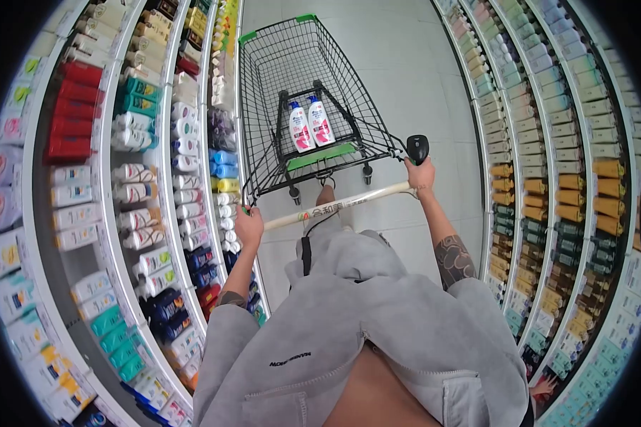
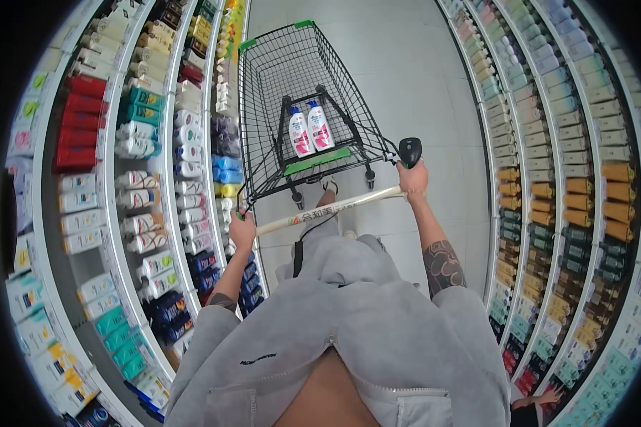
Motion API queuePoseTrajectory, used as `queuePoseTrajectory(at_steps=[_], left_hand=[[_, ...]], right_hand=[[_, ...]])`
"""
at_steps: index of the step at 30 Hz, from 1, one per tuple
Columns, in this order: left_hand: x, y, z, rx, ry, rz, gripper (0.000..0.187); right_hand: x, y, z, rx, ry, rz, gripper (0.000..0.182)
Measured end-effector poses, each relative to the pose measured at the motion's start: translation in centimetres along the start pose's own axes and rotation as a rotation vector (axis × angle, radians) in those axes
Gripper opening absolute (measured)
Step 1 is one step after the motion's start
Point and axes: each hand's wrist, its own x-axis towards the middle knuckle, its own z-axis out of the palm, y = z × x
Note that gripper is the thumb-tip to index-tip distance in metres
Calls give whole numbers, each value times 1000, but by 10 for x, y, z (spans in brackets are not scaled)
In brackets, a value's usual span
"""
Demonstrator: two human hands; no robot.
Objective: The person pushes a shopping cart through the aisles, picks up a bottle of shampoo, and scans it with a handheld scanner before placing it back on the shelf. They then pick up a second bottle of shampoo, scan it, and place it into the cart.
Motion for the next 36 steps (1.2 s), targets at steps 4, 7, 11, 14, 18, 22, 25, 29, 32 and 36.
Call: queuePoseTrajectory(at_steps=[4,7,11,14,18,22,25,29,32,36], left_hand=[[52,40,8,-15,3,14,21],[91,72,10,-37,-14,32,22],[150,105,21,-77,-3,27,21],[184,140,21,-67,-25,16,21],[233,179,21,-98,-22,26,20],[283,214,27,-65,-32,30,18],[318,242,31,-31,-32,23,19],[375,276,43,-3,-3,26,18],[414,306,48,-4,-17,39,18],[473,341,55,29,-4,32,18]], right_hand=[[53,-30,9,42,20,-34,44],[90,-51,15,20,17,-5,43],[142,-88,27,68,32,-41,43],[178,-115,32,-48,25,13,43],[226,-144,45,11,18,0,43],[270,-174,57,-55,36,9,43],[307,-198,64,19,22,9,47],[360,-234,81,32,41,-30,42],[396,-261,85,98,28,-18,42],[448,-318,96,142,23,23,42]])
